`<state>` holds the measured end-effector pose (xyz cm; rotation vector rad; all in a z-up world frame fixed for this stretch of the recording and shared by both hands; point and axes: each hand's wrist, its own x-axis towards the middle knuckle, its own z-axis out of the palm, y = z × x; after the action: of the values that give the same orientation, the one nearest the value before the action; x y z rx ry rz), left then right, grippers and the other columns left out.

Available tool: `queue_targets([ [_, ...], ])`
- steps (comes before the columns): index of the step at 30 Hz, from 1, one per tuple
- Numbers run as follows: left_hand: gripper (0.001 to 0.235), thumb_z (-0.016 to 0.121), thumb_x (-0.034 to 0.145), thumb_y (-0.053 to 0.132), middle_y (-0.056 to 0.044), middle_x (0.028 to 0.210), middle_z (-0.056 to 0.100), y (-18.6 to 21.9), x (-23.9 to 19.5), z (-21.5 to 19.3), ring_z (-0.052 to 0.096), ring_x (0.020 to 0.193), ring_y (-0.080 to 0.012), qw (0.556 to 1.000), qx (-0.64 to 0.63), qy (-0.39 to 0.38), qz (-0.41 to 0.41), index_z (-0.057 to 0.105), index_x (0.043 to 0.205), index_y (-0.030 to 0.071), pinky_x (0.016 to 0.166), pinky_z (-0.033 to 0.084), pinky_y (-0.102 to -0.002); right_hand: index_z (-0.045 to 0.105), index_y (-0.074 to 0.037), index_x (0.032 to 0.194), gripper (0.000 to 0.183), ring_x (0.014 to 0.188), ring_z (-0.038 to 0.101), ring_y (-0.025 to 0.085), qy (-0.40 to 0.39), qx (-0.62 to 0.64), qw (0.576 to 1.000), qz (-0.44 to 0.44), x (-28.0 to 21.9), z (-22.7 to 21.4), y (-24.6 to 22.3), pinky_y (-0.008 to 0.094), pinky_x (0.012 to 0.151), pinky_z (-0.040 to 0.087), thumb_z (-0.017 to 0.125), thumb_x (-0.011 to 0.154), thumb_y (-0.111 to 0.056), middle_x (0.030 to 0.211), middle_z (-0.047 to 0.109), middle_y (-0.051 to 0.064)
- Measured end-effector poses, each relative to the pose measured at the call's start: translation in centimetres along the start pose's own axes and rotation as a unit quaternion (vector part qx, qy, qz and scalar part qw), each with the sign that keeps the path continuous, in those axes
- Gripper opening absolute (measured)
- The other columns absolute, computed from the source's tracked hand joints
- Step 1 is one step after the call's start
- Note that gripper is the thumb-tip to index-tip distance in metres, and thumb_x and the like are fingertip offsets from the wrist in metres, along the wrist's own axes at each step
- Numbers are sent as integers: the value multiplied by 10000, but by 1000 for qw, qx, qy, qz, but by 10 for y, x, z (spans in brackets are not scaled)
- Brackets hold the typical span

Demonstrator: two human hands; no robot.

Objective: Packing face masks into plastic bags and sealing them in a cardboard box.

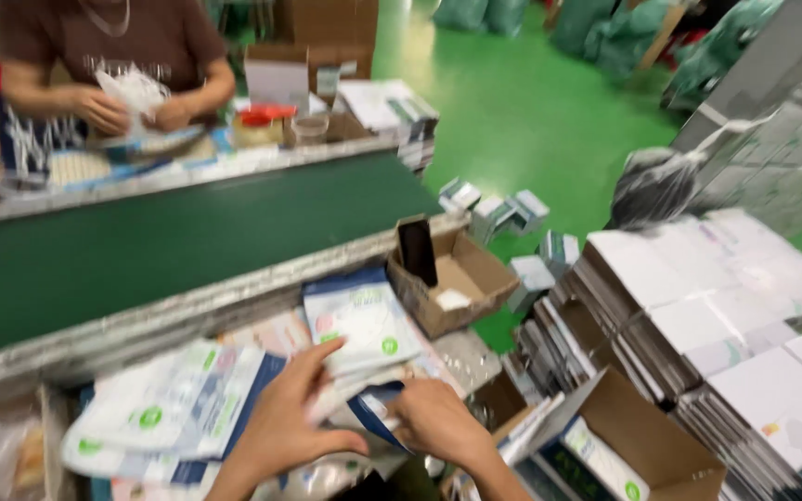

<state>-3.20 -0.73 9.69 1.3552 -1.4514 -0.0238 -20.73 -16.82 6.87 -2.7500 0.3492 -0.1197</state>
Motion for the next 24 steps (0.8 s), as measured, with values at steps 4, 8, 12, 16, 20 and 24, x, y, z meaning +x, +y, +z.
queue_targets([
  [4,578,975,597,230,-91,890,753,-21,-3,19,697,808,-170,987,-125,-92,46,736,1071,0,732,534,-288,757,-63,921,281,711,698,310,26,210,972,98,1,1,-14,406,691,546,832,654,-114,863,694,104],
  [8,317,922,658,143,-82,794,829,-41,-21,26,715,693,-122,925,-196,-145,-292,831,922,-8,634,564,-270,810,-74,937,199,831,709,291,38,289,955,62,-8,11,-4,386,748,541,814,738,-84,874,730,98],
  [12,394,933,615,112,-48,823,796,-25,-20,24,753,724,-82,953,-151,-114,-237,795,963,-11,654,578,-235,796,-47,985,243,912,677,311,118,182,974,-68,-17,12,-9,402,771,525,802,743,-59,957,695,121],
  [16,202,886,700,85,-64,775,817,-30,-36,26,716,669,-97,942,-194,-75,-262,835,872,-7,598,556,-237,621,63,1142,411,953,610,388,293,199,922,-157,-21,-19,-49,436,792,488,736,776,-84,1073,605,225],
  [20,130,864,729,92,-49,708,792,-21,-38,42,691,570,-103,968,-142,-23,-207,844,838,24,491,489,-258,727,-46,984,179,760,622,302,294,106,949,-49,-24,28,-27,398,667,496,752,807,-30,810,606,113],
  [24,154,834,814,186,-18,745,753,-29,-38,51,679,575,-69,993,-52,31,-101,799,864,45,500,495,-227,694,-26,915,120,741,632,309,293,81,952,-9,-15,33,-17,401,659,493,776,831,-50,799,628,123],
])
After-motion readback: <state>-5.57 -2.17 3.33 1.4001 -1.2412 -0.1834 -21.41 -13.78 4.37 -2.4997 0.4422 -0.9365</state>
